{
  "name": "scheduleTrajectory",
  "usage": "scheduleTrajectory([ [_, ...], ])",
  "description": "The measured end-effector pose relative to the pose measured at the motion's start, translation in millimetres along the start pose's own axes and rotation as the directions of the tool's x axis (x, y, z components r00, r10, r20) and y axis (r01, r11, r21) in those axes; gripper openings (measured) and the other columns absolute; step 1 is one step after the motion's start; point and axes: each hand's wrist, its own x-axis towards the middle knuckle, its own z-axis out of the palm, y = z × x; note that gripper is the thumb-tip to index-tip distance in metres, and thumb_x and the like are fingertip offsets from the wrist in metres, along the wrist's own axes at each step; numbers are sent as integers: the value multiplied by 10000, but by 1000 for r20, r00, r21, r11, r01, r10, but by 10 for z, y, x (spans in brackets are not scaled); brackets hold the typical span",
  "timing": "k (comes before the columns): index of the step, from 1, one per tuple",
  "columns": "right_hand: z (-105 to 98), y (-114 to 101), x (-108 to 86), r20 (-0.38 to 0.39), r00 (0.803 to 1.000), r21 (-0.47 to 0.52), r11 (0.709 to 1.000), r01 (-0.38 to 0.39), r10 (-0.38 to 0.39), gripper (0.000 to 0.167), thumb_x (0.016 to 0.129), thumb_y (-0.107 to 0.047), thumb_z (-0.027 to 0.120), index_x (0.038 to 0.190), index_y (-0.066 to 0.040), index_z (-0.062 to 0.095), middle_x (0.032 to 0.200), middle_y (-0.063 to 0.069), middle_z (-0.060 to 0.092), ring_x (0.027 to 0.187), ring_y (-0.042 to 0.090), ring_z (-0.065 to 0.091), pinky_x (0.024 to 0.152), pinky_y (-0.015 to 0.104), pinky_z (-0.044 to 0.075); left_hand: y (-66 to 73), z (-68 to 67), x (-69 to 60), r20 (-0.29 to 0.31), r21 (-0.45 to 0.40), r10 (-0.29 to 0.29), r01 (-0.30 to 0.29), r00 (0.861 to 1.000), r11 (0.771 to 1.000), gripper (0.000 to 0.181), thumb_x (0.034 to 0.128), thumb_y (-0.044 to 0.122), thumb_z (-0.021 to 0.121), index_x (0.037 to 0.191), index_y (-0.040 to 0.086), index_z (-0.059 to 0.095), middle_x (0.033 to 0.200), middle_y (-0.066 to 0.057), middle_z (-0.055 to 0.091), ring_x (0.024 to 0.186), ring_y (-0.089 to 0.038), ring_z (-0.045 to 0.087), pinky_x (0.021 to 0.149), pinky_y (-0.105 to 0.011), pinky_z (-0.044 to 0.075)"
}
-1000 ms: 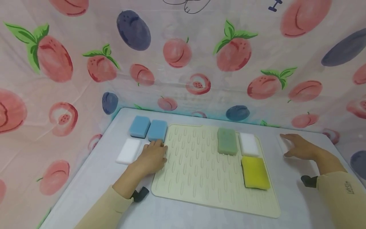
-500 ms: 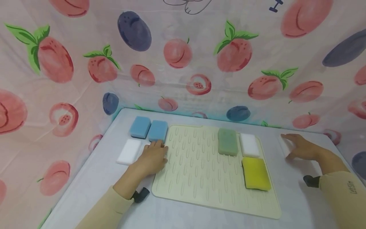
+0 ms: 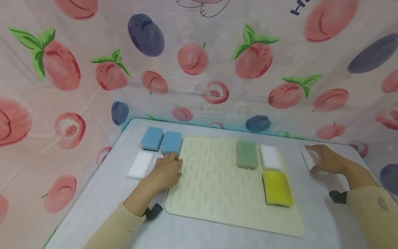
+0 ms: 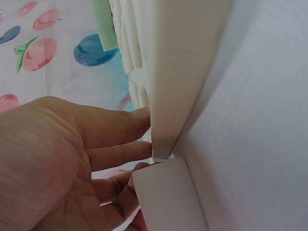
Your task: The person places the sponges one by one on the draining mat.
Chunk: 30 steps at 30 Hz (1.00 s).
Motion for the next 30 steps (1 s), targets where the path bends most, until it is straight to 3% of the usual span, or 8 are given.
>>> scheduleTrajectory([
  [18,-23,-210,-183,-12,1000,-29,999,-19,19,1098,753,-332,894,1595,20,284,1539,402,189,1341,630,251,1006,855,257,11,-29,-16,21,-20,0,0,1000,1000,533,989,197,687,1463,-12,559,1408,-184,533,1231,-326,478,987,-495,405],
  [30,-82,-366,-328,-48,997,-83,995,50,-54,1102,723,-361,922,1573,28,338,1509,381,276,1332,606,285,1007,848,285,-8,-9,-9,24,-12,2,-2,1000,1000,532,994,209,679,1464,-11,558,1412,-179,524,1253,-332,471,980,-505,400],
])
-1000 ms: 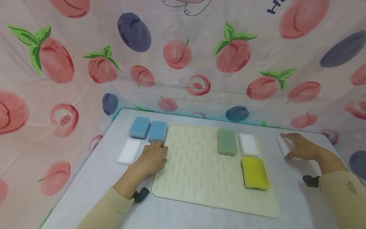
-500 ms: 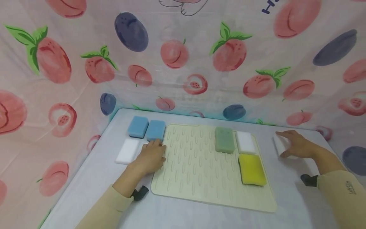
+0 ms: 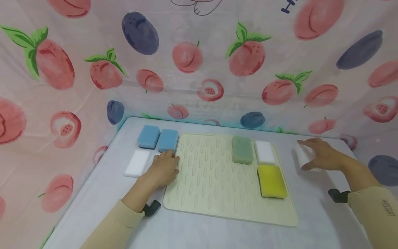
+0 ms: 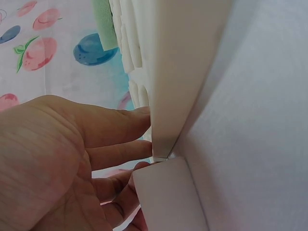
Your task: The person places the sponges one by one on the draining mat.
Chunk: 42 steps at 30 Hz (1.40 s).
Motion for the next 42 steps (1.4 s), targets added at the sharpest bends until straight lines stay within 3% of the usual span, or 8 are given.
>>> scheduleTrajectory([
  [22,-16,-487,-81,11,999,-64,997,35,-34,1131,706,-520,910,1598,-83,369,1531,306,333,1338,556,339,956,790,420,-1,-2,8,2,-10,-4,4,1000,1000,533,995,208,675,1468,-8,555,1423,-178,525,1259,-332,464,1002,-513,402],
  [42,-8,-834,-144,-32,998,-95,994,56,-59,1126,675,-665,873,1564,-117,450,1494,257,421,1318,505,429,979,748,447,-1,10,10,-5,1,2,-2,1000,1000,537,988,209,687,1463,-9,560,1419,-183,531,1253,-331,469,985,-504,408],
])
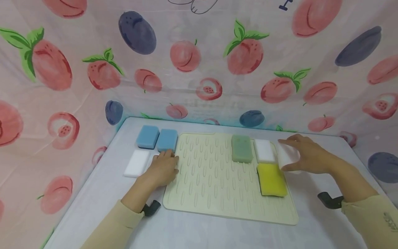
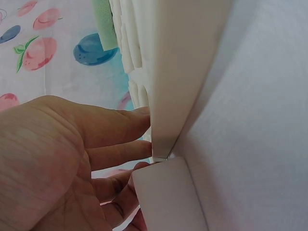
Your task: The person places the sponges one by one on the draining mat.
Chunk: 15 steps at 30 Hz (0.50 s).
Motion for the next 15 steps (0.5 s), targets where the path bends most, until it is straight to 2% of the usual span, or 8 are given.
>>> scheduleTrajectory([
  [15,39,-277,-31,-24,1000,13,1000,15,-15,1055,682,-641,884,1533,-146,506,1489,230,461,1327,473,448,990,721,465,19,-16,-9,4,1,-1,1,1000,1000,526,996,209,674,1466,2,561,1424,-177,530,1261,-329,471,990,-503,407],
])
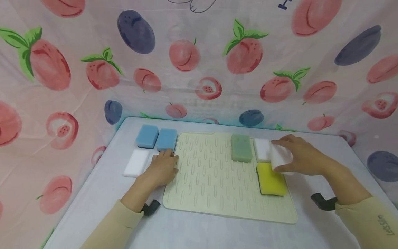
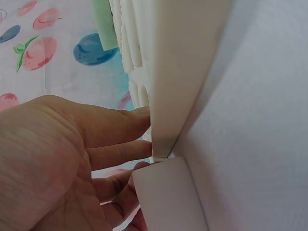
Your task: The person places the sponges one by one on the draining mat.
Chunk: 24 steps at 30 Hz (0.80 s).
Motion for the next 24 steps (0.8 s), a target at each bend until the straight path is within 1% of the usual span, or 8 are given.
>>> scheduleTrajectory([
  [4,16,-85,-14,-1,1000,-4,1000,8,-8,1056,684,-646,880,1539,-156,502,1492,218,472,1333,475,449,984,727,465,4,-7,-8,7,0,-5,5,1000,1000,529,1001,217,667,1474,8,555,1426,-171,526,1259,-322,467,998,-499,403],
  [8,20,-177,-30,-4,1000,-11,1000,16,-16,1030,691,-620,889,1536,-169,511,1487,199,493,1339,464,458,985,720,471,1,-9,-16,12,-2,-5,5,1000,1000,531,1003,216,665,1476,2,551,1428,-175,522,1265,-326,463,1007,-505,400],
  [15,39,-293,-35,-10,999,-21,999,37,-38,1010,693,-614,891,1525,-175,526,1496,190,485,1341,461,453,995,718,465,-5,-3,-22,6,1,4,-4,1000,1000,527,999,210,672,1470,1,557,1422,-176,524,1269,-329,466,1006,-504,403],
  [24,69,-433,-52,-5,997,-15,997,74,-74,992,702,-602,894,1529,-200,524,1500,169,489,1334,442,473,1000,694,480,4,5,-13,-14,3,1,-1,1000,1000,528,984,202,693,1450,-15,572,1399,-174,546,1238,-329,484,964,-496,411],
])
